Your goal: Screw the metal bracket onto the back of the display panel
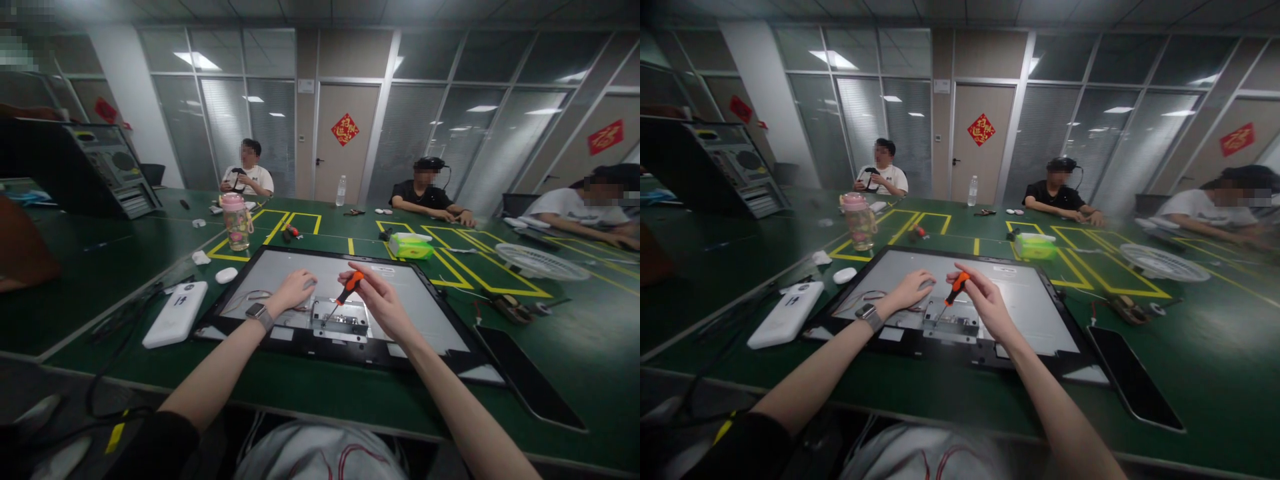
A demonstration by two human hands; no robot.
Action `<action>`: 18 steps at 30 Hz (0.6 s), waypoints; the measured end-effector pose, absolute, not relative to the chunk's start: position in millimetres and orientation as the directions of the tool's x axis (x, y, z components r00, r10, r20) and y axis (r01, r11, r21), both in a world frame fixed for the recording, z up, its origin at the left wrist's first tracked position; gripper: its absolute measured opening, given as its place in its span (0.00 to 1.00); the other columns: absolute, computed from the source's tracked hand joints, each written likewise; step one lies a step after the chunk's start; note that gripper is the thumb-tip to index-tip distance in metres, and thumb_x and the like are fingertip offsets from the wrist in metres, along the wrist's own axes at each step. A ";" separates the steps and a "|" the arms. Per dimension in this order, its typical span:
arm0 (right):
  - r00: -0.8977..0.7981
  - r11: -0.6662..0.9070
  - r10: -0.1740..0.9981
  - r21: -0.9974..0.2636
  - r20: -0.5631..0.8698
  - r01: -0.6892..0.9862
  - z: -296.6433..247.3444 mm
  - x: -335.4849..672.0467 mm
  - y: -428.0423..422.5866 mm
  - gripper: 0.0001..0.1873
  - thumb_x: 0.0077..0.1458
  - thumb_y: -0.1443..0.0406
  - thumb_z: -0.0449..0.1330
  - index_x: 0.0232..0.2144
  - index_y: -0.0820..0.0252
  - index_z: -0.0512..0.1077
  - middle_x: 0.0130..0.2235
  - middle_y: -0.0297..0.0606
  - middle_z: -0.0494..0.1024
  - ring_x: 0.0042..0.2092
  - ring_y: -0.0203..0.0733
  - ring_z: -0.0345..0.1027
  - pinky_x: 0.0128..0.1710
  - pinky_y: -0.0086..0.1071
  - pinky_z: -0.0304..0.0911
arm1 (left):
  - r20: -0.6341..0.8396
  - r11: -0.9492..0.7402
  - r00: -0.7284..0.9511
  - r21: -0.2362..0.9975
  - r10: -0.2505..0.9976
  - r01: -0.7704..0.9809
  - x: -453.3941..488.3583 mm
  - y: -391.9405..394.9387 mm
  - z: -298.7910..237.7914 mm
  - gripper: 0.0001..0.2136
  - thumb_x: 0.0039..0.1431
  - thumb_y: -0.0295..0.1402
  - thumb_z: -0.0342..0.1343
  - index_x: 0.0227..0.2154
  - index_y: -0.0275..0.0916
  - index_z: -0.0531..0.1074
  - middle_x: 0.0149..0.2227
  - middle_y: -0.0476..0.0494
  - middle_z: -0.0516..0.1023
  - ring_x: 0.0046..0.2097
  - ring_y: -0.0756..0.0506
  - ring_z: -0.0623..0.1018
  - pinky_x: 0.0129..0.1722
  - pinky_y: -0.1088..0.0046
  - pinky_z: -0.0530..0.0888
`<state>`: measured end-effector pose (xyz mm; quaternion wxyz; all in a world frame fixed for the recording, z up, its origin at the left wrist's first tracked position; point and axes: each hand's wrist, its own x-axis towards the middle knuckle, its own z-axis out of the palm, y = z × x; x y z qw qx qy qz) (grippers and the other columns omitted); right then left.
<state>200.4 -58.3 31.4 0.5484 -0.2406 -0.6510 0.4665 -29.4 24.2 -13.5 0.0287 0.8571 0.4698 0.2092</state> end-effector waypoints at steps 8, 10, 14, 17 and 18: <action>-0.089 0.649 0.761 -0.755 0.643 0.091 33.1 190.4 -64.8 0.14 0.56 0.60 0.61 0.45 0.51 0.76 0.40 0.38 0.74 0.43 0.41 0.70 0.47 0.38 0.66 | 0.340 -0.560 0.472 0.242 0.813 0.792 -30.2 24.9 -14.0 0.11 0.61 0.30 0.51 0.44 0.39 0.73 0.47 0.41 0.74 0.50 0.43 0.73 0.53 0.66 0.69; -0.144 0.657 0.752 -0.749 0.643 0.087 35.3 191.2 -66.9 0.16 0.61 0.60 0.55 0.49 0.51 0.74 0.43 0.39 0.75 0.47 0.42 0.69 0.52 0.40 0.63 | 0.339 -0.563 0.475 0.242 0.812 0.790 -30.3 25.0 -13.7 0.11 0.61 0.30 0.51 0.44 0.39 0.74 0.46 0.41 0.74 0.50 0.43 0.73 0.53 0.66 0.69; -0.144 0.616 0.782 -0.787 0.607 0.027 37.6 194.7 -66.8 0.13 0.58 0.59 0.58 0.45 0.51 0.76 0.40 0.37 0.76 0.42 0.42 0.71 0.48 0.39 0.65 | 0.335 -0.564 0.475 0.253 0.814 0.786 -30.3 24.6 -13.0 0.12 0.61 0.30 0.51 0.45 0.37 0.73 0.47 0.40 0.74 0.50 0.42 0.73 0.53 0.66 0.69; -0.068 0.599 0.798 -0.801 0.599 -0.020 33.3 196.5 -62.3 0.09 0.51 0.59 0.65 0.35 0.53 0.78 0.37 0.36 0.74 0.40 0.41 0.69 0.43 0.35 0.65 | 0.333 -0.565 0.478 0.251 0.813 0.786 -30.6 25.6 -14.2 0.12 0.61 0.30 0.51 0.45 0.36 0.73 0.47 0.39 0.74 0.50 0.42 0.73 0.53 0.65 0.69; -0.065 0.580 0.810 -0.813 0.582 -0.050 31.2 196.8 -60.5 0.09 0.50 0.59 0.66 0.34 0.53 0.78 0.36 0.36 0.73 0.40 0.41 0.69 0.43 0.35 0.65 | 0.335 -0.568 0.481 0.247 0.810 0.785 -30.7 26.1 -14.9 0.12 0.61 0.30 0.50 0.45 0.37 0.73 0.47 0.39 0.74 0.50 0.42 0.73 0.53 0.65 0.69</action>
